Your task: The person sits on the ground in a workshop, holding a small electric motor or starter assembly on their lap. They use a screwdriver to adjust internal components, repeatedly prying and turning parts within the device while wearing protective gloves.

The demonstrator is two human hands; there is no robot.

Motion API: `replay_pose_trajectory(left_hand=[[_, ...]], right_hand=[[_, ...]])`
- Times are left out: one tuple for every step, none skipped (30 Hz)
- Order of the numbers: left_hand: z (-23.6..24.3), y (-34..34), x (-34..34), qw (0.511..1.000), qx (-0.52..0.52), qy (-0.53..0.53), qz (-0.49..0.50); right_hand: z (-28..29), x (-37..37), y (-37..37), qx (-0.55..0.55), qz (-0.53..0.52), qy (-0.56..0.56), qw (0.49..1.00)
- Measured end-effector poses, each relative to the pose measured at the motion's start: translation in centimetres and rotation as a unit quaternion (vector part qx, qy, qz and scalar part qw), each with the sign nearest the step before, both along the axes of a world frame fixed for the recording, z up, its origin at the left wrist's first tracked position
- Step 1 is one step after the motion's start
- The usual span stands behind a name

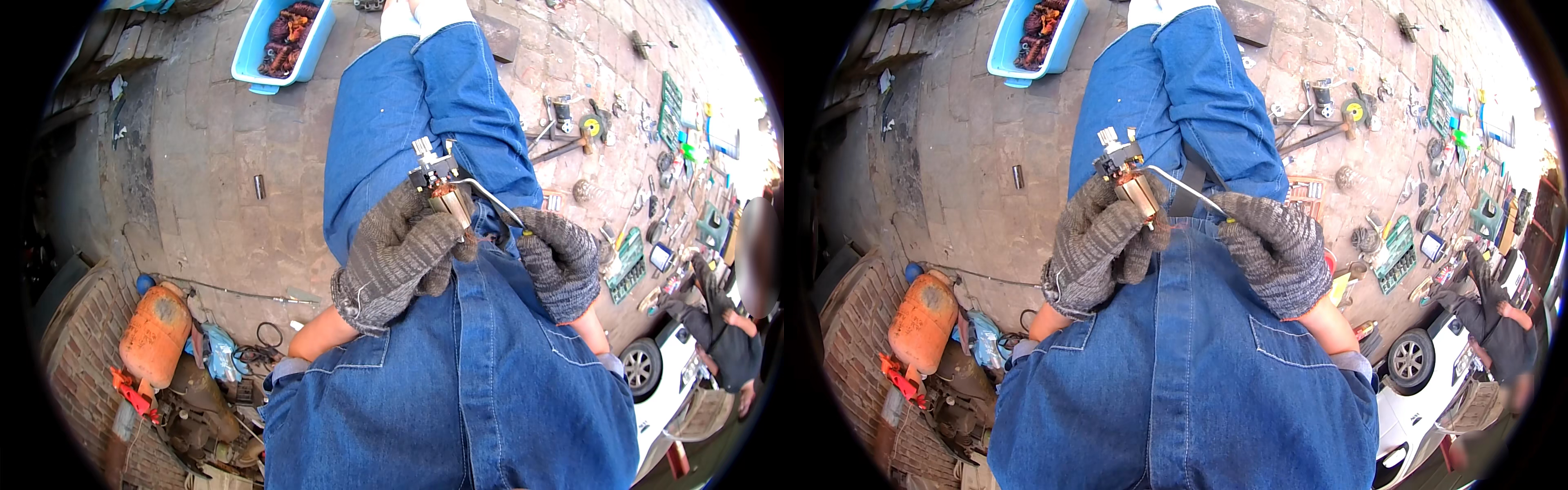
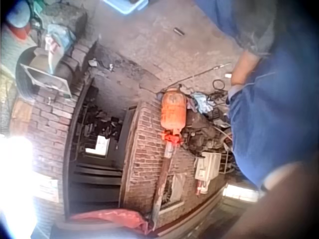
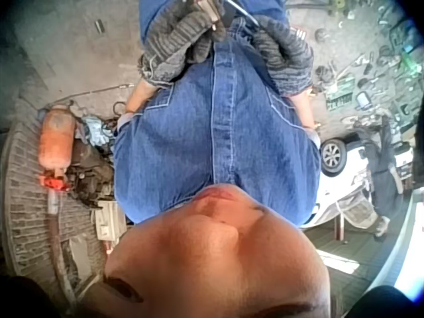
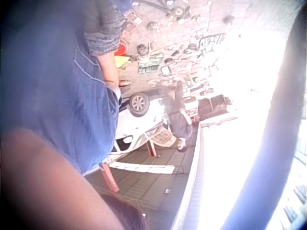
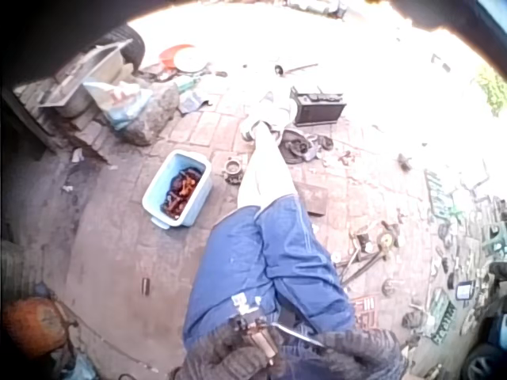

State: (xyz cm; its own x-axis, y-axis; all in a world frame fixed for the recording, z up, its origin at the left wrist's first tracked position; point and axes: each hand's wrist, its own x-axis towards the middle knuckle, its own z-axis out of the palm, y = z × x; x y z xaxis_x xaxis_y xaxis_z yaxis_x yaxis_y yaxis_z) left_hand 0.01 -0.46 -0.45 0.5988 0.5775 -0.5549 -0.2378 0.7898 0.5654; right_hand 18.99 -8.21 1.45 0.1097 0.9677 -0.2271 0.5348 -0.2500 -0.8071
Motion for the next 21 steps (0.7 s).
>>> replay_pose_trajectory(left_hand=[[0.0, 0.0, 0.0, 1.0, 0.005, 0.0, -0.003], [-0.1, 0.1, 0.0, 1.0, 0.01, 0.0, -0.006], [-0.1, 0.1, 0.0, 1.0, 0.015, 0.001, -0.007], [-0.1, 0.0, 0.1, 1.0, 0.02, 0.008, 0.002], [-0.1, -0.1, 0.2, 1.0, 0.025, 0.015, 0.012], [-0.1, -0.2, 0.3, 0.999, 0.03, 0.02, 0.021], [-0.1, -0.1, 0.3, 0.999, 0.03, 0.015, 0.014], [-0.2, 0.0, 0.2, 0.999, 0.03, 0.009, 0.008], [-0.2, -0.1, 0.1, 1.0, 0.029, 0.005, 0.003], [-0.3, -0.2, 0.1, 0.999, 0.035, 0.027, 0.007], [-0.3, -0.3, 0.1, 0.998, 0.041, 0.049, 0.011], [-0.3, -0.4, 0.2, 0.997, 0.042, 0.058, 0.014], [-0.3, -0.5, 0.2, 0.997, 0.042, 0.067, 0.017], [-0.3, -0.5, 0.2, 0.997, 0.038, 0.064, 0.021], [-0.2, -0.5, 0.2, 0.997, 0.033, 0.062, 0.025], [-0.2, -0.5, 0.0, 0.998, 0.034, 0.036, 0.033], [-0.2, -0.4, -0.2, 0.998, 0.036, 0.011, 0.041], [-0.2, -0.5, -0.3, 0.998, 0.039, -0.014, 0.051], [0.1, -0.6, -0.4, 0.998, 0.041, 0.009, 0.052], [0.3, -0.5, -0.3, 0.999, 0.04, -0.002, 0.035], [0.5, -0.2, -0.3, 0.999, 0.039, -0.013, 0.015]], right_hand=[[0.1, 0.0, 0.1, 0.003, 0.005, 0.004, 1.0], [0.1, 0.0, 0.2, 0.006, 0.009, 0.009, 1.0], [0.2, 0.0, 0.3, 0.01, 0.021, -0.006, 1.0], [0.3, 0.1, 0.4, 0.015, 0.032, -0.021, 0.999], [0.3, 0.1, 0.4, 0.019, 0.044, -0.036, 0.998], [0.3, 0.1, 0.5, 0.032, 0.049, -0.046, 0.997], [0.2, 0.2, 0.6, 0.046, 0.055, -0.057, 0.996], [0.2, 0.2, 0.6, 0.06, 0.06, -0.067, 0.994], [0.4, 0.2, 0.7, 0.048, 0.074, -0.103, 0.991], [0.9, 0.1, 0.8, 0.037, 0.088, -0.138, 0.986], [1.4, 0.0, 1.0, 0.026, 0.101, -0.173, 0.979], [2.0, -0.3, 1.1, -0.006, 0.11, -0.204, 0.973], [2.6, -0.7, 1.3, -0.037, 0.118, -0.234, 0.964], [3.0, -0.9, 1.4, -0.069, 0.126, -0.264, 0.954], [3.2, -0.8, 1.5, -0.054, 0.137, -0.264, 0.953], [3.1, -0.6, 1.3, -0.032, 0.108, -0.22, 0.969], [2.7, -0.4, 0.9, -0.009, 0.08, -0.176, 0.981], [2.1, -0.1, 0.6, 0.015, 0.052, -0.129, 0.99], [1.8, 0.1, 0.4, 0.039, 0.025, -0.082, 0.996], [1.7, 0.1, 0.5, 0.032, 0.04, -0.062, 0.997], [1.7, 0.1, 0.4, 0.025, 0.052, -0.043, 0.997]])
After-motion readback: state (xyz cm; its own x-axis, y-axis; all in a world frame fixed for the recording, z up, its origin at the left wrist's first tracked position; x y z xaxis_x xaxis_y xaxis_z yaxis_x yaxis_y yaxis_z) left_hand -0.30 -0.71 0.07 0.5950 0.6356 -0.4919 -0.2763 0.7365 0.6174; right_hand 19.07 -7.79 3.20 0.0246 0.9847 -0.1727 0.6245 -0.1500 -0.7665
